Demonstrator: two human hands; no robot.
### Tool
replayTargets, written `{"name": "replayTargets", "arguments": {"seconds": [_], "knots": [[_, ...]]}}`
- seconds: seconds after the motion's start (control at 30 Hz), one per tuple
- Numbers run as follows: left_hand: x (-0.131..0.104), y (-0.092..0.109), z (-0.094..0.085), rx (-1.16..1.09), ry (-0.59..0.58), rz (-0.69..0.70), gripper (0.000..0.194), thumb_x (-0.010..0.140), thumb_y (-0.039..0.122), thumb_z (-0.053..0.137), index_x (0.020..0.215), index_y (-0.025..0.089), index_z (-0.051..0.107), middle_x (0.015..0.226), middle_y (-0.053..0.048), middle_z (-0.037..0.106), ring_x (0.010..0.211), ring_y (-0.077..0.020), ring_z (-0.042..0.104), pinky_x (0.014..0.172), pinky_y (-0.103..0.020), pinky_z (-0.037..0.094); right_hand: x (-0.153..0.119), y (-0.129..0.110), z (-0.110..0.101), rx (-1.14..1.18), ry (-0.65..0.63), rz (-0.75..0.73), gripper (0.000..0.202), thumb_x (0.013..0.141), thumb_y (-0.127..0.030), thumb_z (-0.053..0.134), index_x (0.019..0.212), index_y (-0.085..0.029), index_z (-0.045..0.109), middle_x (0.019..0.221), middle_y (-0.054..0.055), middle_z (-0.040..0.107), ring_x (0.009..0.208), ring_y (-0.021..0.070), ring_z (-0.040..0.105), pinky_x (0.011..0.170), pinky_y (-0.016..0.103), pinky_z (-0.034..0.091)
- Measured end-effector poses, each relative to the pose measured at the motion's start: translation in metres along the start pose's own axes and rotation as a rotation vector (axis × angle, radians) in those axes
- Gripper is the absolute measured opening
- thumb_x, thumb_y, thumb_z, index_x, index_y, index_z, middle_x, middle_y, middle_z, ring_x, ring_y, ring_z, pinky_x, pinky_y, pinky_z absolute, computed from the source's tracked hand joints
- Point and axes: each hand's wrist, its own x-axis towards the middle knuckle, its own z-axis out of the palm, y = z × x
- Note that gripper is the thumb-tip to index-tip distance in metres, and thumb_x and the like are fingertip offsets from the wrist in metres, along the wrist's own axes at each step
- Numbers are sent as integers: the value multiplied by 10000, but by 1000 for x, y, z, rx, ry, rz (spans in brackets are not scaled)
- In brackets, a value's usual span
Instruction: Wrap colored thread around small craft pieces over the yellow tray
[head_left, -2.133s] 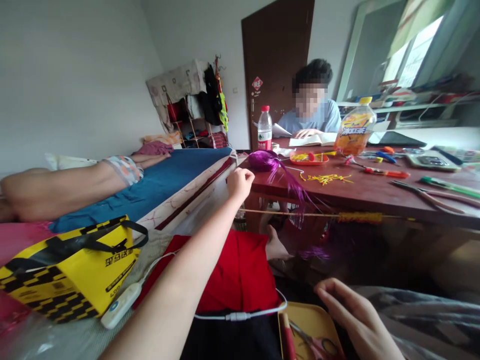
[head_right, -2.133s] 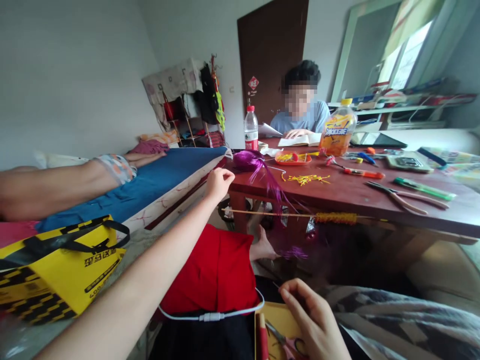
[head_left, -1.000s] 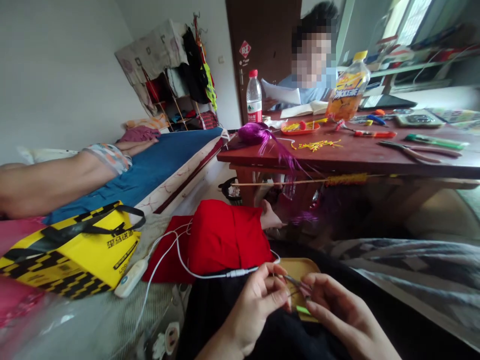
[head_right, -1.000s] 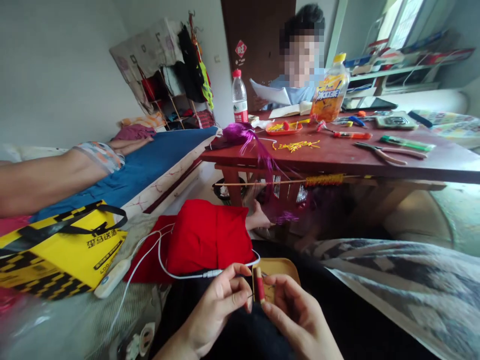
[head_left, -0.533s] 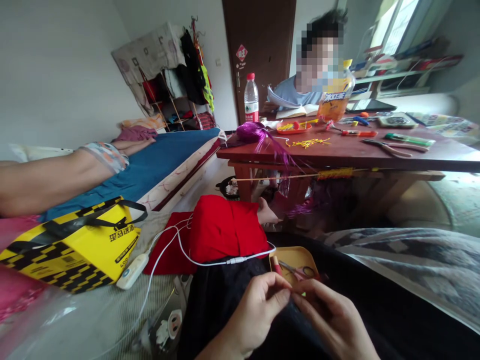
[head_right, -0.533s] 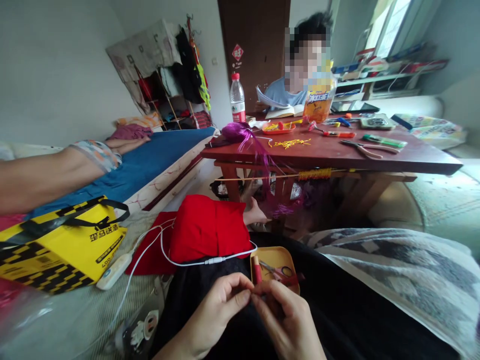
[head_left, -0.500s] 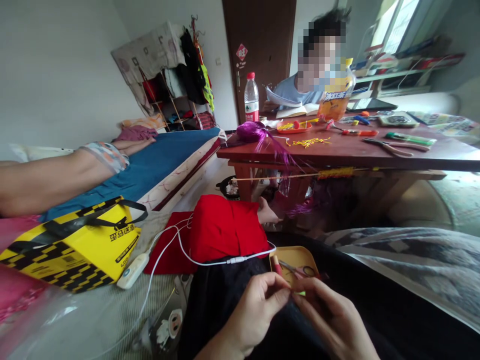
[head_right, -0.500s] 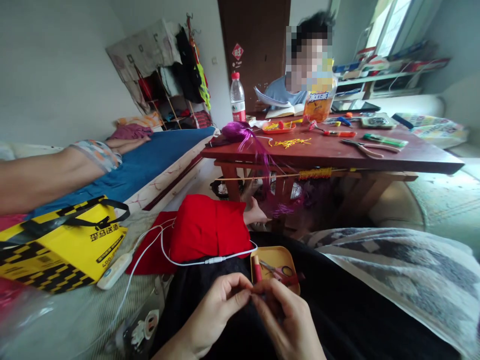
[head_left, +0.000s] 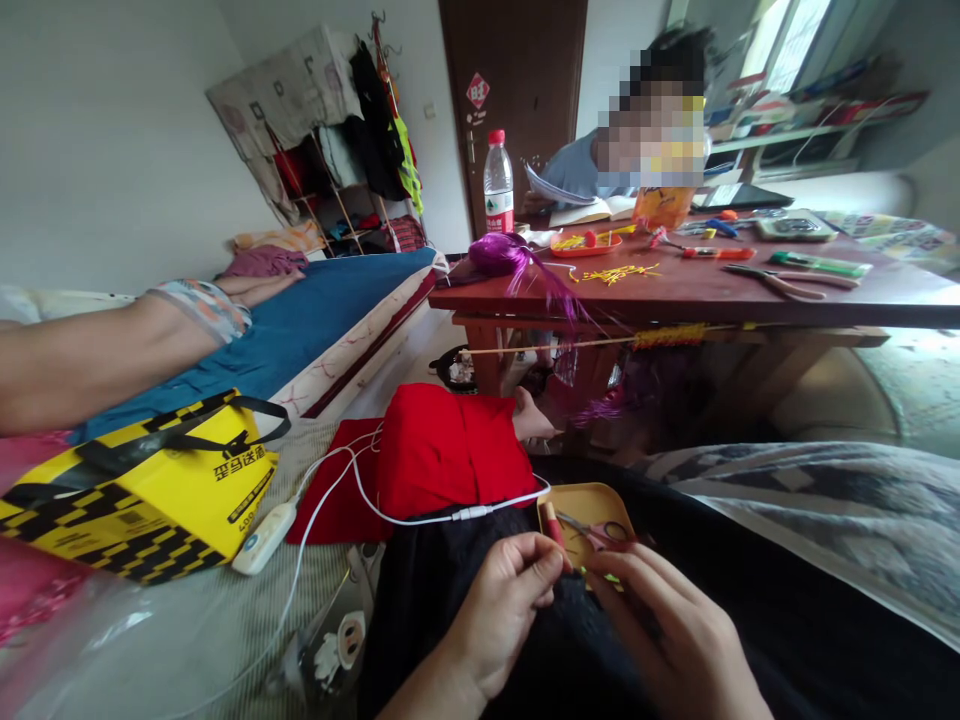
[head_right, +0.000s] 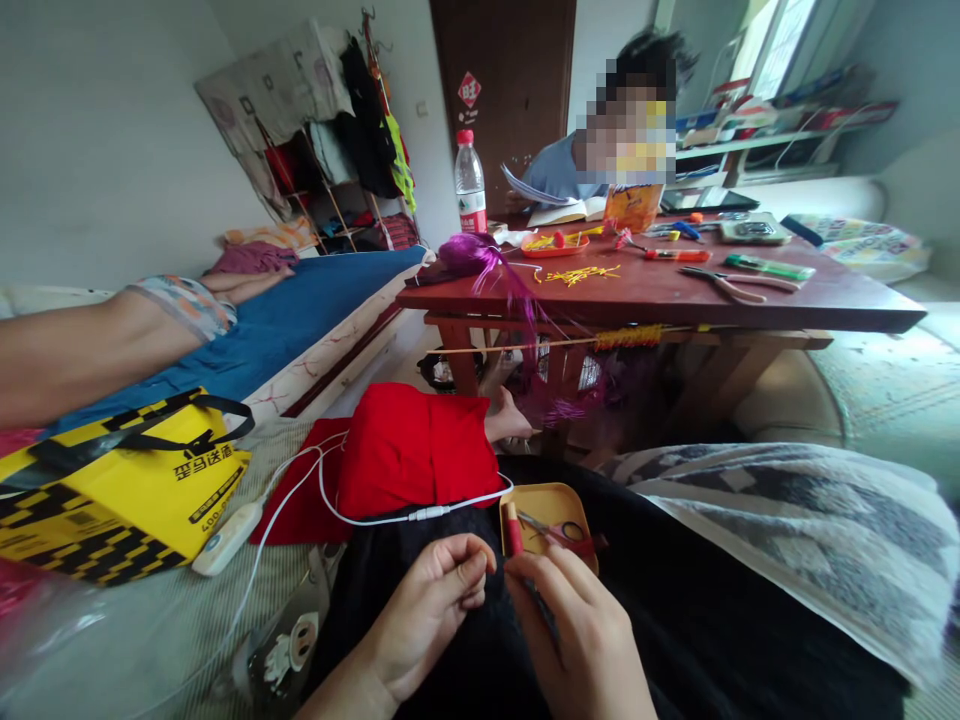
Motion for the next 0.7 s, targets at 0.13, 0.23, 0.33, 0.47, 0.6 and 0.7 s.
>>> {"name": "replayTargets", "arguments": {"seconds": [0.13,0.23,0.33,0.47,0.6,0.7], "knots": [[1,-2,-3,136,16,38,319,666,440,689,680,137,591,599,35,429,564,-87,317,553,-205,248,0,1,-1,-136,-9,-102,107,832,-174,514,877,-201,608,746,53,639,685,166,637,648,234,506],[2,-2,-4,210,22,74,319,696,448,658,693,139,578,610,33,439,582,-94,332,571,-207,264,2,-1,-1,-190,-22,-123,108,836,-179,505,850,-202,609,714,45,638,656,161,630,636,242,511],[1,0,-4,286,21,102,325,718,459,628,696,142,564,624,32,450,602,-102,354,592,-208,284,6,-5,-1,-210,25,-165,156,858,-181,458,800,-198,601,669,32,628,602,143,620,594,229,509],[0,3,-2,369,7,138,328,742,462,593,689,142,550,624,32,452,623,-111,381,620,-214,308,11,-11,0,-239,111,-222,234,889,-184,402,754,-175,593,602,16,595,533,123,593,542,216,492],[-2,5,-1,448,15,181,317,757,451,572,682,145,544,644,23,464,647,-122,405,639,-224,326,12,-14,0,-261,98,-232,266,905,-193,378,743,-174,588,595,13,591,522,119,584,533,218,479],[-2,6,0,499,35,209,326,760,463,560,673,149,541,646,23,461,643,-125,414,637,-226,334,13,-14,0,-266,96,-241,273,912,-197,368,732,-179,572,588,11,591,513,116,580,529,214,471]]}}
